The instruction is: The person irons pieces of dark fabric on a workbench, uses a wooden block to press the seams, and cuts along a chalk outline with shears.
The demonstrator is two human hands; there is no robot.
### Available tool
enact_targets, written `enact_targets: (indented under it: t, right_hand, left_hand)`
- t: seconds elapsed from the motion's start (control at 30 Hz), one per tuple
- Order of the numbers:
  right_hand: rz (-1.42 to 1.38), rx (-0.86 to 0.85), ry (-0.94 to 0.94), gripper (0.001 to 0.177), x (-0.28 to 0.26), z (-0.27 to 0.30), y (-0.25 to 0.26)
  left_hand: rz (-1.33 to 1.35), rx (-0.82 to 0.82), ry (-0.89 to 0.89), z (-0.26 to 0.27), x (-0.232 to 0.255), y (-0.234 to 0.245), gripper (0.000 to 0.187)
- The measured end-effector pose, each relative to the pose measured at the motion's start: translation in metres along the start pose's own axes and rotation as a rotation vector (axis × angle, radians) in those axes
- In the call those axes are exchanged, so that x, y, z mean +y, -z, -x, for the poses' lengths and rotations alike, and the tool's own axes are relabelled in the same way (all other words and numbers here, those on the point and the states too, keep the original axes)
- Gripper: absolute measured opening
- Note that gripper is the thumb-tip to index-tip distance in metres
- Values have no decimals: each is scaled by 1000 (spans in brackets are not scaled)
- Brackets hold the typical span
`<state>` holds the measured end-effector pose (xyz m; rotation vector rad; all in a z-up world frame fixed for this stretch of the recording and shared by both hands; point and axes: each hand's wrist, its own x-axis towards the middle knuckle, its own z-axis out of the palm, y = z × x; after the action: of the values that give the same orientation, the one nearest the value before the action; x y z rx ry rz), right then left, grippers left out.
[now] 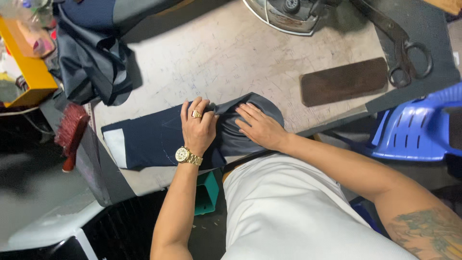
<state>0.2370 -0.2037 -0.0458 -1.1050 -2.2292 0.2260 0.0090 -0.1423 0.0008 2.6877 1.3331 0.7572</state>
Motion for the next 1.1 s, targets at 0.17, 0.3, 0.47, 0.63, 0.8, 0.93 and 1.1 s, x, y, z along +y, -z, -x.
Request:
enact_targets:
  t: [0.17,0.3,0.47,0.63,0.8,0.93,1.1]
  right_hand:
    - [-62,8,88,31,-2,-14,11]
    - [-70,32,66,32,-11,-11,-12]
    - [18,95,-61,30,-18,-12,-18]
    - [20,137,-70,27,-19,-20,-24]
    - [53,156,-93,30,-9,-30,-31]
    - [26,160,-67,28,-15,-26,-36]
    - [20,140,-24,26,-26,-20,-46]
  left_hand:
    - [46,-389,366,-26,-19,4,23]
    - [-192,-661,475,-57,-46,-14,32]
    - [-274,-394,307,-49,-46,-21,34]
    - [-239,-264,292,-37,-48,-25,28]
    - [-164,-274,248,-30,-41,-8,33]
    - [-101,-348,373,-23,-39,7,20]
    - [-293,-518,547,-33,-51,-16,32]
